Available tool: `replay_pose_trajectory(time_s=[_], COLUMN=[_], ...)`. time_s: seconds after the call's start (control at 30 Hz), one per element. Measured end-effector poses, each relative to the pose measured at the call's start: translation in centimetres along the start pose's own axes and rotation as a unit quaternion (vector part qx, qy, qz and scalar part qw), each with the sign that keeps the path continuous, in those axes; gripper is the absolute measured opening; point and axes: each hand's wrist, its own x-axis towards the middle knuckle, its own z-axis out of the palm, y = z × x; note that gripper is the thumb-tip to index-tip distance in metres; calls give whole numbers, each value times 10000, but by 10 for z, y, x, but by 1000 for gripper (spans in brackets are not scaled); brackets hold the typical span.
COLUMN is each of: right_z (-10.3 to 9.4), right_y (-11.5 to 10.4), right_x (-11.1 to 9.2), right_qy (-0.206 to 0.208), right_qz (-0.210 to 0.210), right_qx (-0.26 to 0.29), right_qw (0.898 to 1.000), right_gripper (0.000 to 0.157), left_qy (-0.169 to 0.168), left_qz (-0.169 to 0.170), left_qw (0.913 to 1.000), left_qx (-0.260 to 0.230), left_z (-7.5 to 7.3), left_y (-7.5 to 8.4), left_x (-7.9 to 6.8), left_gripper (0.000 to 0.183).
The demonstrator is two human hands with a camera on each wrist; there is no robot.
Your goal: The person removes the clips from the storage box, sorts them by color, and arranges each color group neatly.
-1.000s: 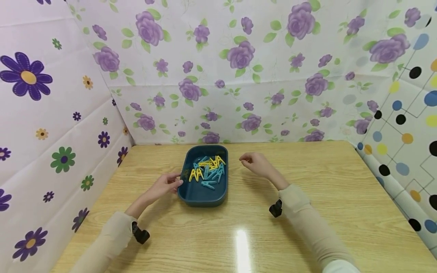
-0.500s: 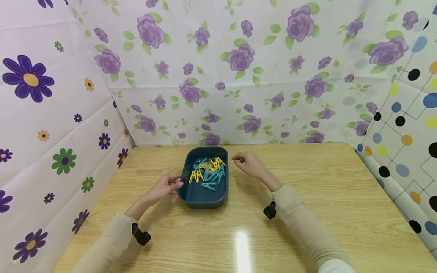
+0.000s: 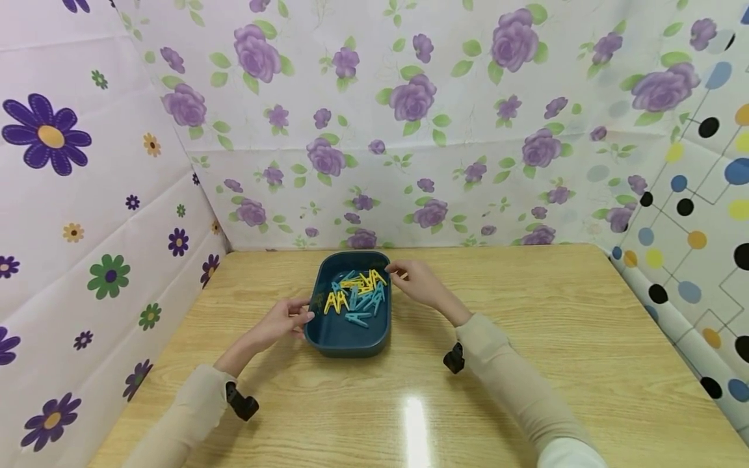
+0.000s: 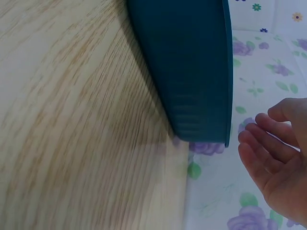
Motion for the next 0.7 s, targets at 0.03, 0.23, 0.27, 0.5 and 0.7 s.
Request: replay_pose_trajectory(time_s=[0.03, 0.23, 0.27, 0.5, 0.7], right_z=[0, 3, 3, 5, 9], right_y=[-2, -9, -9, -16, -22], right_x=[1, 8, 10, 17, 23], right_qy=[-32, -392, -493, -904, -1037], right_qz=[-4, -17, -63, -154, -227], right_qx=[16, 35, 11, -45, -151], right_qw=[10000, 9992, 9988, 9958, 9942], right_gripper=[26, 27, 27, 27, 28], left_qy=[26, -2, -25, -24, 132], left_qz=[-7, 1, 3, -65, -219], left_qw=[10000, 10000, 10000, 10000, 9997], left_qx=[0, -55, -61, -34, -9], left_z=[0, 1, 1, 1, 1], left_y=[0, 2, 2, 2, 3], left_x=[0, -1, -2, -3, -2], left_gripper=[52, 52, 52, 52, 51])
